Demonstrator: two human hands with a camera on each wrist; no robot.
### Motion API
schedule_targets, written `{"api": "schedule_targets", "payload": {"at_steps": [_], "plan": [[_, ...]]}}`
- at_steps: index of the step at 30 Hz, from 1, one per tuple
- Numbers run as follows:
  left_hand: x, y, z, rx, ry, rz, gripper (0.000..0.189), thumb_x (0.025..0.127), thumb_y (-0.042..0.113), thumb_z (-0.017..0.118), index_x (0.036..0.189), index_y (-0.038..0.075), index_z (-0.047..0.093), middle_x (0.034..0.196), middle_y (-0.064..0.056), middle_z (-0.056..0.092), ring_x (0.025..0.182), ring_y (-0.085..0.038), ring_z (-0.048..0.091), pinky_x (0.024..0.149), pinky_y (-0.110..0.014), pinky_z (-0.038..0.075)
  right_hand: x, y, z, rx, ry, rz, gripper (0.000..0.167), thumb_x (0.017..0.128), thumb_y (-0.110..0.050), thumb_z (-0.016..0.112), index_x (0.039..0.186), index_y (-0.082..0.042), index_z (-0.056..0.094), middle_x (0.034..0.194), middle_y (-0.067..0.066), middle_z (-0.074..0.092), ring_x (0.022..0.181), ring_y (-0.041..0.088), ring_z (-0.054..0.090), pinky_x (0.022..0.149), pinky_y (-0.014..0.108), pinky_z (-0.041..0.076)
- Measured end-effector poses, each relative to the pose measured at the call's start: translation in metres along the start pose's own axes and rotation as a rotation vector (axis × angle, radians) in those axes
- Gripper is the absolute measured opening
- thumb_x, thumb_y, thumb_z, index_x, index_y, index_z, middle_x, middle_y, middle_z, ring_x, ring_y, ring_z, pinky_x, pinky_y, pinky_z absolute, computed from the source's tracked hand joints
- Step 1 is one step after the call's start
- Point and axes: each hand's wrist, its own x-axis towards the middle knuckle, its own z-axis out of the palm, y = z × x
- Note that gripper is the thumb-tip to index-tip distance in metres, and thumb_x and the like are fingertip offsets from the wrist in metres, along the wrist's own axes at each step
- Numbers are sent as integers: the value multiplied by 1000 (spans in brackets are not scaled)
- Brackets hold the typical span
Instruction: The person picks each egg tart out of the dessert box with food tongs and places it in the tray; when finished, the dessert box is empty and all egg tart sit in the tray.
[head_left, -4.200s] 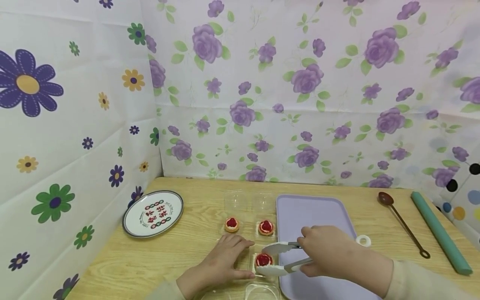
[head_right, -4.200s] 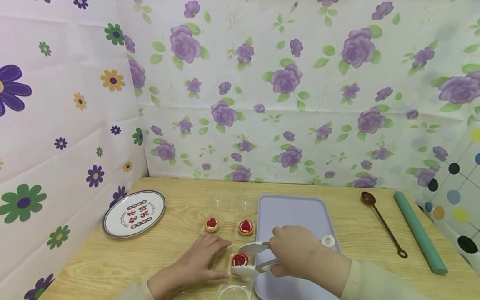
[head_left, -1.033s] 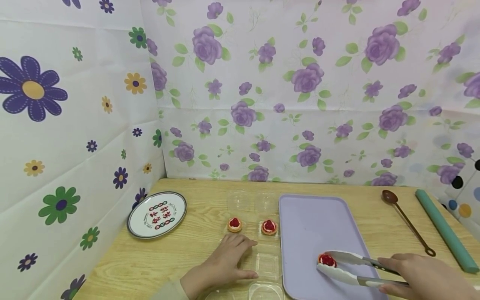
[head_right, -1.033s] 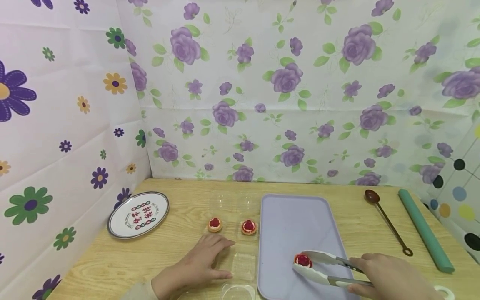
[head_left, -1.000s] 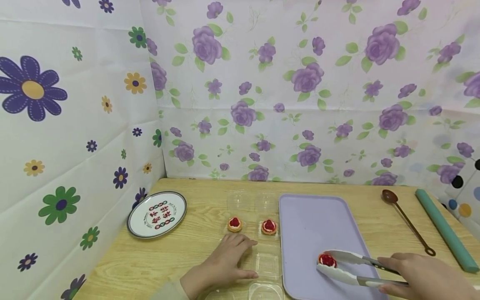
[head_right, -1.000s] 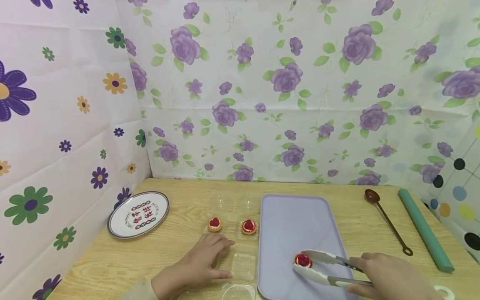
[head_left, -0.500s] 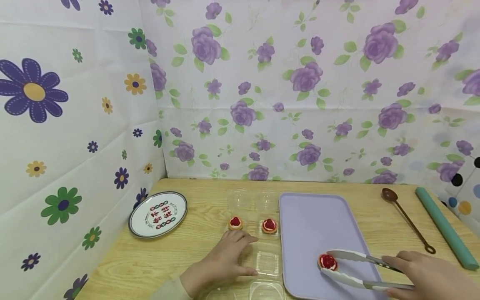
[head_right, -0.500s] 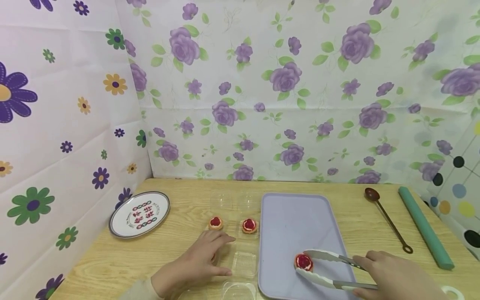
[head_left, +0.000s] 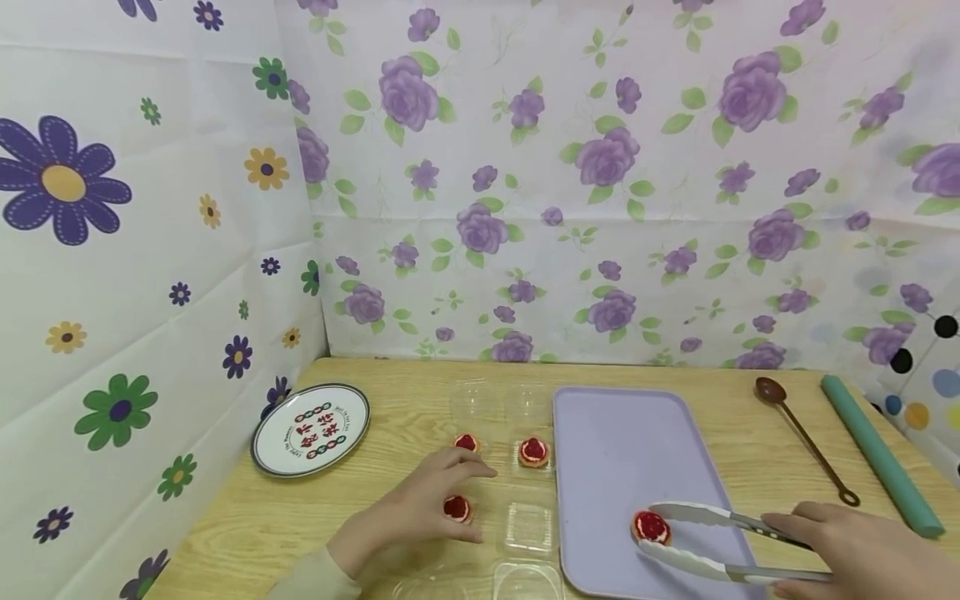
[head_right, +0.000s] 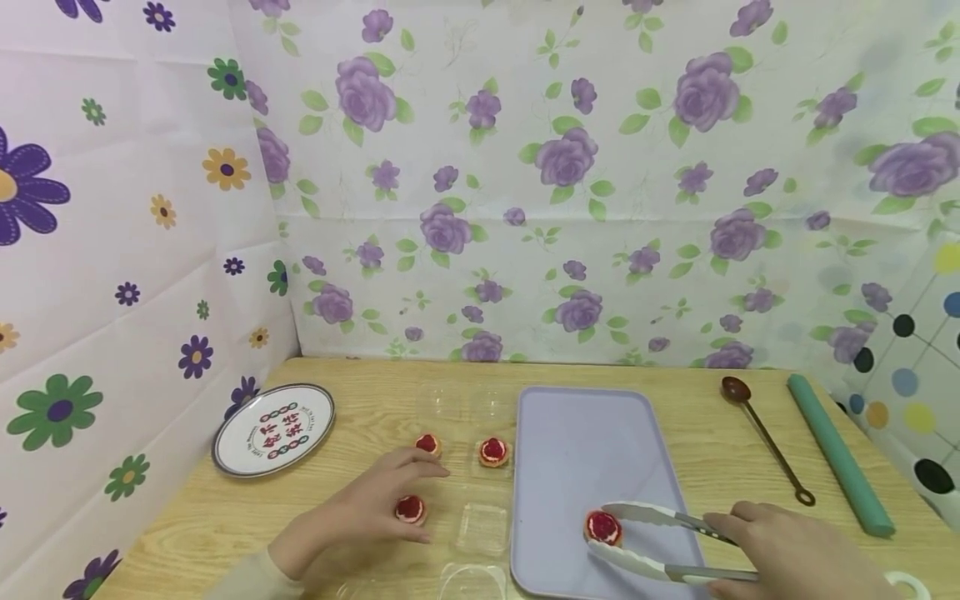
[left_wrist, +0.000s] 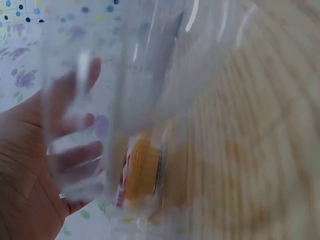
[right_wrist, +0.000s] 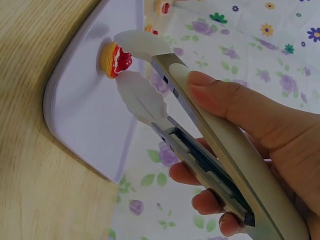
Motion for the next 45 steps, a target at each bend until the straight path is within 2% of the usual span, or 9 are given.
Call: {"api": "schedule_targets", "payload": {"at_steps": [3,8,15,20,25,32,36,40,45], "plan": [[-5,-4,-3,21,8,-9,69,70,44,82,130,21,57,134,-4,53,125,-23,47,106,-46,39,0,0,1,-5,10,-1,64,75,-66,63,114,-15,67,94,-9,61,66,4,54,56,28,48],[-12,-11,-5,57,24,-33,73,68,46,83,131,20,57,134,-4,54,125,-24,48,105,-48,40,-3,4,2,-18,70,-79,63,77,-64,64,113,-12,67,92,-10,60,65,0,51,53,23,44],[-25,-20,-8,17,33,-68,77,66,47,84,133,23,55,134,-2,52,125,-23,48,104,-49,41,-13,11,9,-79,242,-219,62,78,-60,67,117,-11,65,88,-11,58,66,-6,47,49,19,36],[-31,-29,-7,-1,41,-74,81,65,52,81,135,22,53,134,-3,52,123,-25,48,103,-52,41,-19,5,2,-118,373,-212,62,74,-57,72,115,-12,66,88,-10,60,66,-6,48,48,18,35],[-33,-34,-6,-16,26,-89,83,66,52,81,137,21,51,135,-1,51,124,-25,48,103,-53,41,-18,-8,-10,-138,519,-215,62,66,-57,77,111,-15,69,86,-11,62,64,-5,51,47,17,36],[-35,-37,-3,-57,12,-99,83,67,47,83,138,18,50,133,2,52,123,-22,49,104,-49,42,-8,-29,-39,-171,550,-279,59,71,-57,73,116,-19,68,96,-11,65,67,-4,53,52,20,43],[-36,-39,-2,-56,8,-108,83,68,51,81,137,16,50,131,4,53,122,-20,49,104,-48,42,3,-48,-53,-223,621,-325,60,72,-60,70,117,-20,68,98,-12,65,72,2,58,57,23,48],[-36,-40,0,-42,18,-113,82,68,53,80,135,14,52,125,3,56,118,-18,50,103,-45,44,17,-66,-60,-228,668,-394,58,75,-60,69,117,-20,68,97,-12,66,73,2,59,57,23,49],[-37,-41,4,-25,54,-103,80,67,57,79,129,12,55,117,3,58,110,-15,53,98,-40,46,34,-84,-63,-204,657,-471,55,79,-60,66,114,-18,68,92,-12,64,70,1,57,57,23,48]]}}
